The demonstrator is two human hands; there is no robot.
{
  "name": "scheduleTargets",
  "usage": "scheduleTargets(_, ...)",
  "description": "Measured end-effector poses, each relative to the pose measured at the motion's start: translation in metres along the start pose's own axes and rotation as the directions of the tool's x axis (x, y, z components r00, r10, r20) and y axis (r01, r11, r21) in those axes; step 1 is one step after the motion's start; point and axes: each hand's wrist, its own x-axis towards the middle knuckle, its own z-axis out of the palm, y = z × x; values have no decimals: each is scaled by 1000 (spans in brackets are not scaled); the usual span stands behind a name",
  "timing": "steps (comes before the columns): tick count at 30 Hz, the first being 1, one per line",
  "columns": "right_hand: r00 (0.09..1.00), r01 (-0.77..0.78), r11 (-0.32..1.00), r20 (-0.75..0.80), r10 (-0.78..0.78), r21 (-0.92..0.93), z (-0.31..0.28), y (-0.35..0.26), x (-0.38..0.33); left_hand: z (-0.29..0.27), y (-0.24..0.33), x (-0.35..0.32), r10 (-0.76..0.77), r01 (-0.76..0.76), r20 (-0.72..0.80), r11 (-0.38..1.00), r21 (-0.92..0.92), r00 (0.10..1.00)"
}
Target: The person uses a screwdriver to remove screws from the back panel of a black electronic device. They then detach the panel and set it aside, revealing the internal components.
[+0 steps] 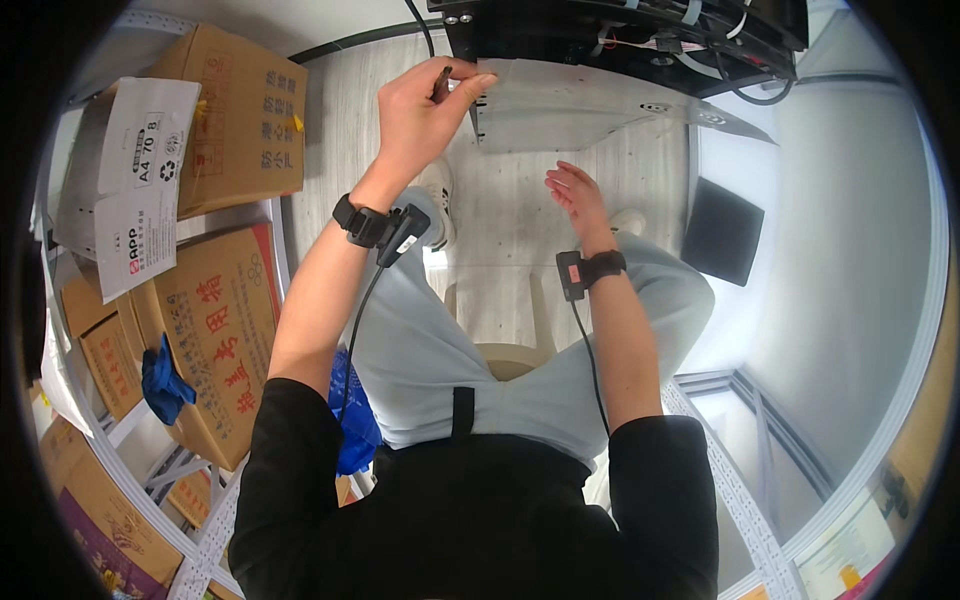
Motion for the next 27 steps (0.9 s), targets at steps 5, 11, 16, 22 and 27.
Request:
scheduleTargets(5, 995, 72, 964, 81, -52, -256, 24, -29, -24, -3, 3, 2, -118, 118, 7, 993, 2, 993)
scheduleTargets(11, 776, 627, 563, 372, -509, -538, 129, -62, -73, 0, 20, -7, -317, 314, -15, 945, -89, 948)
scheduleTargets(16, 767, 640, 625, 416, -489, -447, 175, -45, -67, 3, 25, -14, -432, 430, 12, 895, -117, 902)
scheduleTargets(22, 759, 641, 652, 458, -462, -405, 154, -17, -70, -1, -1, -8, -401, 417, 114, 881, -222, 909)
scheduleTargets(27, 940, 338, 682, 271, -208, -649, 74, 20, -69, -2, 2, 7, -359, 399, 186, 878, -265, 914)
